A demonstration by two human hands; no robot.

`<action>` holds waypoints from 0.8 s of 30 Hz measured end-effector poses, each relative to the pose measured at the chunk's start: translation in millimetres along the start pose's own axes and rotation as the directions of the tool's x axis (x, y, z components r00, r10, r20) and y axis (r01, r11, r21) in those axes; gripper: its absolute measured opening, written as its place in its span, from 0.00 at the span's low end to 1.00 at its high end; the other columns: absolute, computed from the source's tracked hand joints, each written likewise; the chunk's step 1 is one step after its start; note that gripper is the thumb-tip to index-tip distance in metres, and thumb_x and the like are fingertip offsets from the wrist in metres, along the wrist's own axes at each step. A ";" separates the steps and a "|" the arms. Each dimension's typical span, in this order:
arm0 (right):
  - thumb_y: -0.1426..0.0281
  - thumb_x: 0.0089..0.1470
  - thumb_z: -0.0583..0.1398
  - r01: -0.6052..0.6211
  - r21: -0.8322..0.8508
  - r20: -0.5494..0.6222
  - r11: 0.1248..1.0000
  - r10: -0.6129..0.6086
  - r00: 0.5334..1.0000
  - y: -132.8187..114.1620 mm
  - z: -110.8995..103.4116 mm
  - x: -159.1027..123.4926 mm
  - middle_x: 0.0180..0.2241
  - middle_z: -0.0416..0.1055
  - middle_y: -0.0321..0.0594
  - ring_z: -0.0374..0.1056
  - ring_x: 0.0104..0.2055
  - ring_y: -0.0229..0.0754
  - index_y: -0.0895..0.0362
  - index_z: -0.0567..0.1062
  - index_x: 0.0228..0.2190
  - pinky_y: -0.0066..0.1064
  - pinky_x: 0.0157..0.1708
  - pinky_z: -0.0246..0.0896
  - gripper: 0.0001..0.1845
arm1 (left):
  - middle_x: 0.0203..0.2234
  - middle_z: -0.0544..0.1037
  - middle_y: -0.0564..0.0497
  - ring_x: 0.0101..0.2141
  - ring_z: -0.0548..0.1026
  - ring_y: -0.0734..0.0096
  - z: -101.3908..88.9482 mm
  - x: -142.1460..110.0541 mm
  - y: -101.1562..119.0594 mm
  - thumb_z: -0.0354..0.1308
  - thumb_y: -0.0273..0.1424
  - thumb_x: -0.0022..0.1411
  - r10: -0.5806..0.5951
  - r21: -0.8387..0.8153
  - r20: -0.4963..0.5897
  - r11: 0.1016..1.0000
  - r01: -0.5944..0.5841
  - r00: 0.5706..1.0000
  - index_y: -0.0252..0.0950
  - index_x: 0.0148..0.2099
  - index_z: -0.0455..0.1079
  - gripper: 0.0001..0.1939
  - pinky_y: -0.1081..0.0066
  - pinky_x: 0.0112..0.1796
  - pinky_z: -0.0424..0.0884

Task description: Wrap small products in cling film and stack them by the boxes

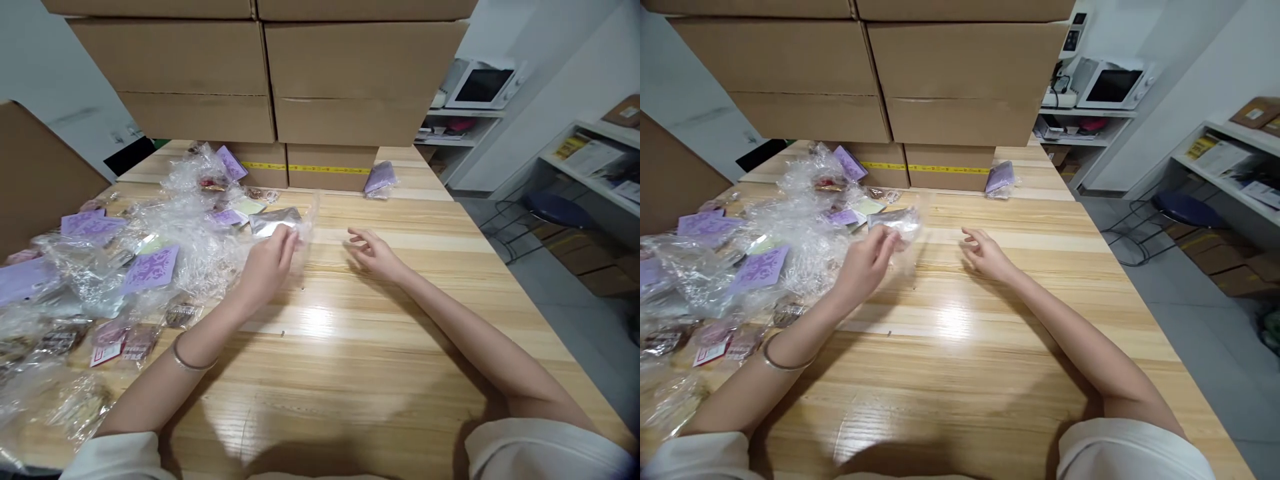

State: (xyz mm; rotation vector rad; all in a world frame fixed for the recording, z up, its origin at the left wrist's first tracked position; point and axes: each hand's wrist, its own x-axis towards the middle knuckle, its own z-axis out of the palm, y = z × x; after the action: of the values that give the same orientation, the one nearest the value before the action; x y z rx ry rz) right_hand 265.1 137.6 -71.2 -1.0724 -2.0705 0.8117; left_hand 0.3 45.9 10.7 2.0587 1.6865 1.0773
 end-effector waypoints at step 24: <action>0.53 0.61 0.55 -0.261 0.350 0.012 0.900 0.274 0.962 -128.4 -24.3 -74.4 0.26 0.77 0.35 0.55 0.10 0.32 0.49 0.62 0.63 0.27 0.09 0.54 0.32 | 0.38 0.74 0.48 0.36 0.73 0.65 46.1 -36.4 42.9 0.67 0.49 0.51 -0.217 -0.421 0.492 0.789 0.448 0.843 0.37 0.54 0.64 0.33 0.69 0.33 0.68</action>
State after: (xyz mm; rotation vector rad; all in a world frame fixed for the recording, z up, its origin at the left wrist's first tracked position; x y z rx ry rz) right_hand 260.1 19.0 21.1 -1.1713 -1.6803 1.2340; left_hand 61.4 11.0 -7.7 1.4281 1.2892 0.7796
